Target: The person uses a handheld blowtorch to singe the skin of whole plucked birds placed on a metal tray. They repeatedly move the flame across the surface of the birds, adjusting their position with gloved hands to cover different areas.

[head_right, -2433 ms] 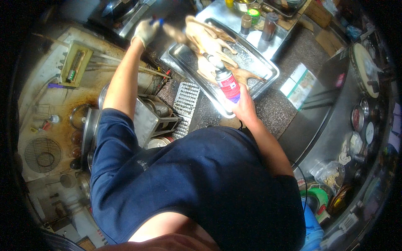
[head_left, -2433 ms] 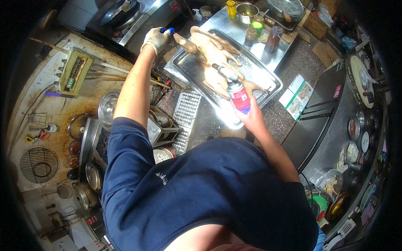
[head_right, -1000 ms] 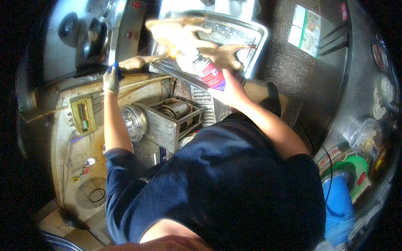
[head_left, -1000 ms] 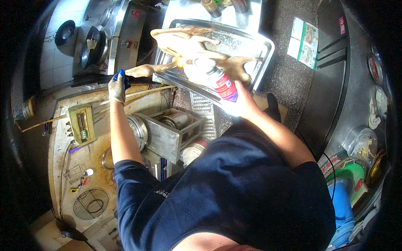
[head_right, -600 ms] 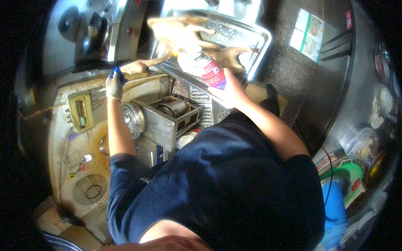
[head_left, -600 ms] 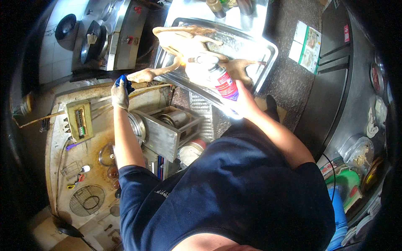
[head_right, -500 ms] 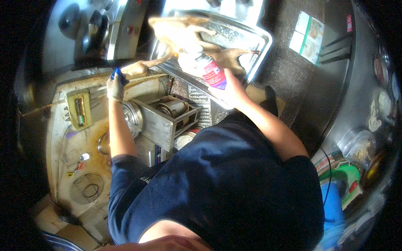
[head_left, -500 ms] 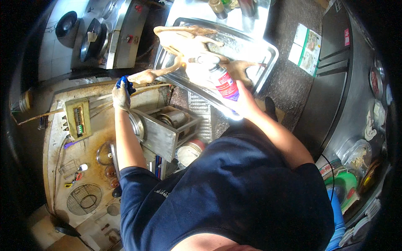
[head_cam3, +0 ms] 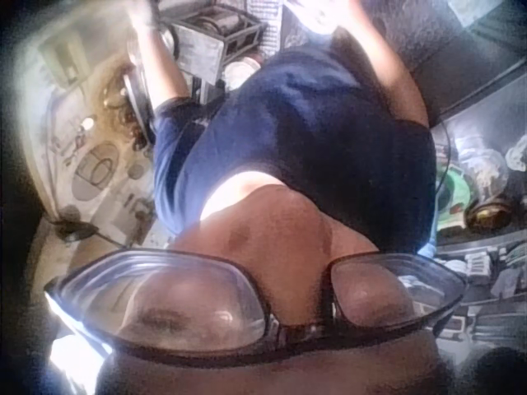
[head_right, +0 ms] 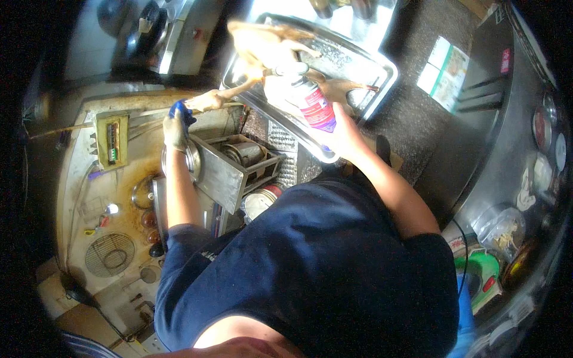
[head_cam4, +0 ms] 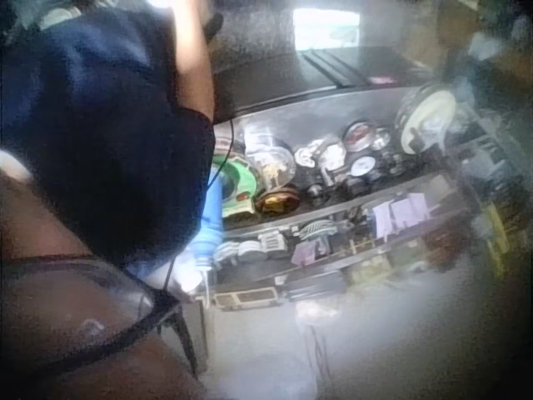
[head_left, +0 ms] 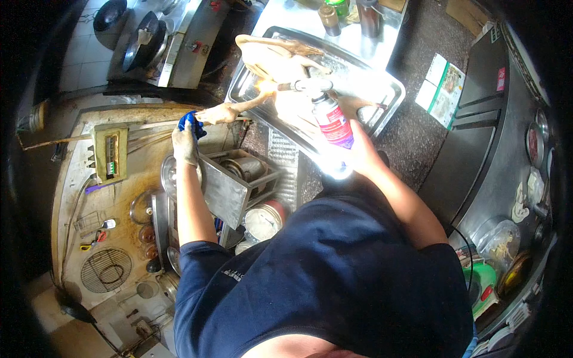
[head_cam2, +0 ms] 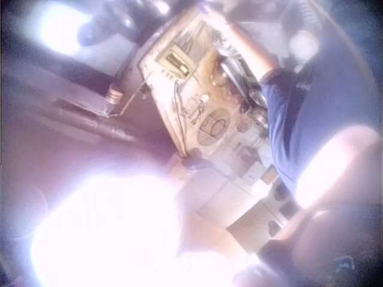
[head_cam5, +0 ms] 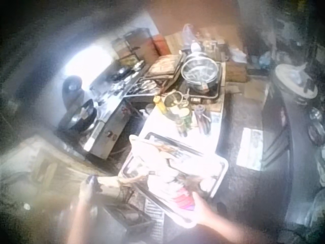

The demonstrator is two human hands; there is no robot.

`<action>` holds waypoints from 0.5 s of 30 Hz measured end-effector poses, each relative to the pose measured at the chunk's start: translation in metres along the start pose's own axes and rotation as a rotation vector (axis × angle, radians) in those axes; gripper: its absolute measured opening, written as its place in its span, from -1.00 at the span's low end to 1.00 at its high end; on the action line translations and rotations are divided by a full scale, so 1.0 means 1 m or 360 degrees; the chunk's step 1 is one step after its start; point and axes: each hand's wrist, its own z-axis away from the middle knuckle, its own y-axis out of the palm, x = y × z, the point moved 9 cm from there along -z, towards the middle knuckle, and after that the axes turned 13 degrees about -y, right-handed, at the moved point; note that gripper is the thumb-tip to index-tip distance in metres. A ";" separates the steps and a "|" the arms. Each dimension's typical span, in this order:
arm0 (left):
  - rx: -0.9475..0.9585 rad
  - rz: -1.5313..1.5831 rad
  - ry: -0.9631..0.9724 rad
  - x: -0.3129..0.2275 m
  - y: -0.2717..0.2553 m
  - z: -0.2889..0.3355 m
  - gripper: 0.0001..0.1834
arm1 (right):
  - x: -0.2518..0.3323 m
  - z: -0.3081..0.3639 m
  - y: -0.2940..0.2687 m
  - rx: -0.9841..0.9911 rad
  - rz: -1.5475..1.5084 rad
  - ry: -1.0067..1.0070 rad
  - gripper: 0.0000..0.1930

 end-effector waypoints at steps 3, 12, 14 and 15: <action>-0.0038 0.0016 0.0008 0.007 0.001 0.016 -0.55 | -0.001 0.002 -0.003 -0.0026 -0.0038 0.0000 -0.37; -0.0079 0.0150 0.0061 0.041 0.009 0.069 -0.62 | 0.004 0.003 -0.004 0.0006 -0.0108 -0.0051 -0.37; -0.0129 0.0141 0.0074 0.048 0.014 0.083 -0.61 | 0.007 0.008 -0.004 0.0049 -0.0126 0.0001 -0.37; -0.0159 0.0171 0.0029 0.052 0.016 0.088 -0.61 | 0.008 0.009 -0.004 0.0072 -0.0107 0.0016 -0.37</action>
